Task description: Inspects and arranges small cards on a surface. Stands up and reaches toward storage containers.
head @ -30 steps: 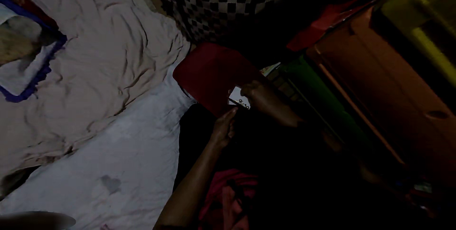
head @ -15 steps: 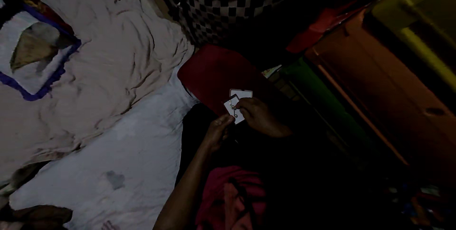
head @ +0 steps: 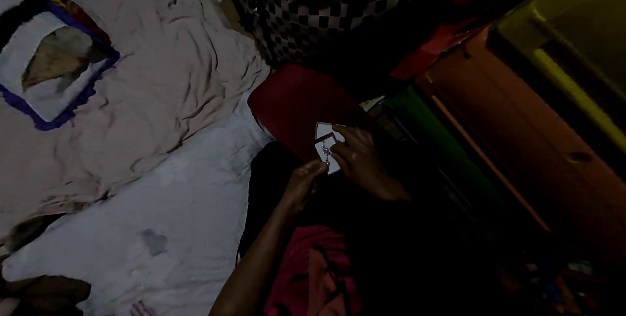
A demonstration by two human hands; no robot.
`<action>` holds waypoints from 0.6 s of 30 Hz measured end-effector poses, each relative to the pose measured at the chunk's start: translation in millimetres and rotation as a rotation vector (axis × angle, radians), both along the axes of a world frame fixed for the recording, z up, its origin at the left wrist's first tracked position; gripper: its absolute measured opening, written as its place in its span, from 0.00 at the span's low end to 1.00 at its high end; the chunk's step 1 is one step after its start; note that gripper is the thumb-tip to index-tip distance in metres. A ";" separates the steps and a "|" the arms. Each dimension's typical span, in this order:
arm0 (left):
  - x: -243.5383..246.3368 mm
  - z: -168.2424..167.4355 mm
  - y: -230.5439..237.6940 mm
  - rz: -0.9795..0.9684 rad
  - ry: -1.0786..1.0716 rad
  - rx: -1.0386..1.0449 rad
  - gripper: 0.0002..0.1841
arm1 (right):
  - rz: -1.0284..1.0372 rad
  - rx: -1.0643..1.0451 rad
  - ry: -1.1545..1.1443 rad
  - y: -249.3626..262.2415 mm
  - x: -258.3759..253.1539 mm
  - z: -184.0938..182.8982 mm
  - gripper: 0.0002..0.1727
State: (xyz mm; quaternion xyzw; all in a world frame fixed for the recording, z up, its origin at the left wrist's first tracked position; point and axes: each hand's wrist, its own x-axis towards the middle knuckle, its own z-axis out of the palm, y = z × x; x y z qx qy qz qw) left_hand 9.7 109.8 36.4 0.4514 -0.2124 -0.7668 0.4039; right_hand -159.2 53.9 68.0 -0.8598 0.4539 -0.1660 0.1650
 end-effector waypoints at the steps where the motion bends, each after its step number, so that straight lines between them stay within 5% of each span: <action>1: -0.3 1.3 1.0 0.002 -0.011 -0.001 0.09 | 0.009 -0.018 0.000 -0.6 0.9 0.6 0.07; 18: -2.5 10.3 11.1 0.003 -0.023 -0.004 0.09 | 0.106 -0.041 -0.058 2.0 -11.5 -3.4 0.08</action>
